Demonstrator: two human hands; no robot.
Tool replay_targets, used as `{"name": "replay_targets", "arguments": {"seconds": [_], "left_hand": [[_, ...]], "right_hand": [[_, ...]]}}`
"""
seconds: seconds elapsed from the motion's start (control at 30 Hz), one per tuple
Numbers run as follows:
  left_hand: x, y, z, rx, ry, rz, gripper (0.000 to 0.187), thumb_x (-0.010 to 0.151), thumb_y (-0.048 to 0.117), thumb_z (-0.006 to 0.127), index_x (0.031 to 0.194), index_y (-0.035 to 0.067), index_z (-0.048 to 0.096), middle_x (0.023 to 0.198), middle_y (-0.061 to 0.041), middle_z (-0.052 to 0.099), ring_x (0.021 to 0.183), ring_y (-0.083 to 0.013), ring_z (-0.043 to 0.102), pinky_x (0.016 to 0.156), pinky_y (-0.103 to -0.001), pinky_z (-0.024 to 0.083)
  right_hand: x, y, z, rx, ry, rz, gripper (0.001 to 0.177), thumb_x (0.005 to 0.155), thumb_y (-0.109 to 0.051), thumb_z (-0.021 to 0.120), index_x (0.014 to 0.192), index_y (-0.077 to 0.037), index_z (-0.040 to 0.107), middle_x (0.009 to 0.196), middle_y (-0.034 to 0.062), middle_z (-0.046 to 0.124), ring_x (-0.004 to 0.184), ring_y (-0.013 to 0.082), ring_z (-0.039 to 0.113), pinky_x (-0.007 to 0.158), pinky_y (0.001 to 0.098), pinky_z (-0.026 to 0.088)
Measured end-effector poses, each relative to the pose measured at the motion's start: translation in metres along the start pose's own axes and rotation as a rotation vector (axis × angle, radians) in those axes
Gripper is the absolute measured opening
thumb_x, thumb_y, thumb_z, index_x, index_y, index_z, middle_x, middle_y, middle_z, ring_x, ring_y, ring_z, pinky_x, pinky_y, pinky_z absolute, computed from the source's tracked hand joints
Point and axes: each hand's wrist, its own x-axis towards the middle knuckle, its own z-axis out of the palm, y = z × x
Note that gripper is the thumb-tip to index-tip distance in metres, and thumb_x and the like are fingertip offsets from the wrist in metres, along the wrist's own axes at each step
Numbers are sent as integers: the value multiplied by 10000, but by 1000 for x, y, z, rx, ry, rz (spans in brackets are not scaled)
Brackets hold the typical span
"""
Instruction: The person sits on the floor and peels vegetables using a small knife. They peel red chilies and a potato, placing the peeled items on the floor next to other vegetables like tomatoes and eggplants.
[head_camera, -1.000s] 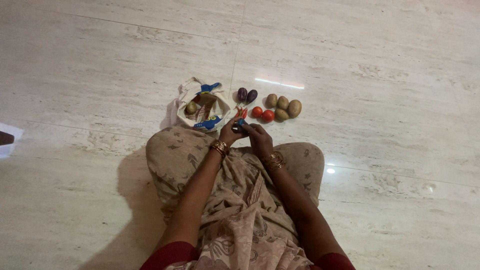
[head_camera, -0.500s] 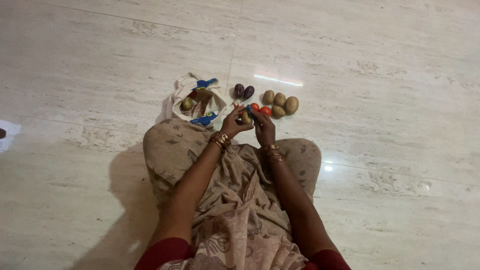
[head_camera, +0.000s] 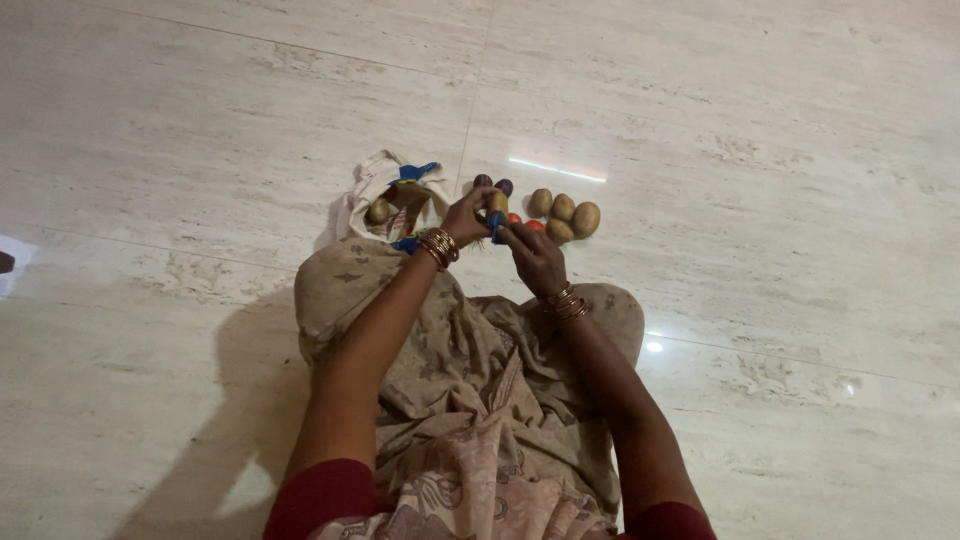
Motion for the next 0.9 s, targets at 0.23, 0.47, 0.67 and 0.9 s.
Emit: {"name": "replay_targets", "arguments": {"seconds": [0.23, 0.47, 0.67, 0.9], "left_hand": [[-24, 1, 13, 46, -55, -138, 907, 655, 197, 992, 1417, 114, 506, 1301, -139, 657, 1145, -228, 668, 890, -351, 617], [-27, -20, 24, -122, -64, -109, 915, 630, 249, 967, 1405, 71, 514, 1198, -122, 722, 1047, -195, 721, 862, -330, 632], [-16, -45, 26, -20, 124, 31, 846, 651, 233, 983, 1388, 149, 577, 1245, -101, 710, 1052, -201, 717, 889, -336, 614], [-18, -32, 23, -24, 62, 16, 850, 650, 220, 974, 1401, 178, 579, 1327, -96, 693, 1111, -211, 694, 895, -338, 621]], "right_hand": [[-18, 13, 28, 59, -29, 287, 506, 920, 13, 671, 1364, -231, 668, 1106, 58, 693, 910, 240, 705, 717, 359, 586], [-27, 19, 36, 217, -96, 415, 501, 961, -45, 640, 1435, -204, 620, 1066, 77, 673, 892, 284, 694, 743, 392, 574], [-23, -14, 23, 131, -65, 356, 436, 966, -63, 655, 1356, -259, 655, 1140, 71, 696, 927, 285, 718, 752, 397, 584], [-25, -9, 29, 122, -85, 384, 473, 955, -22, 628, 1377, -234, 656, 1171, 74, 689, 953, 282, 718, 764, 392, 584]]}}
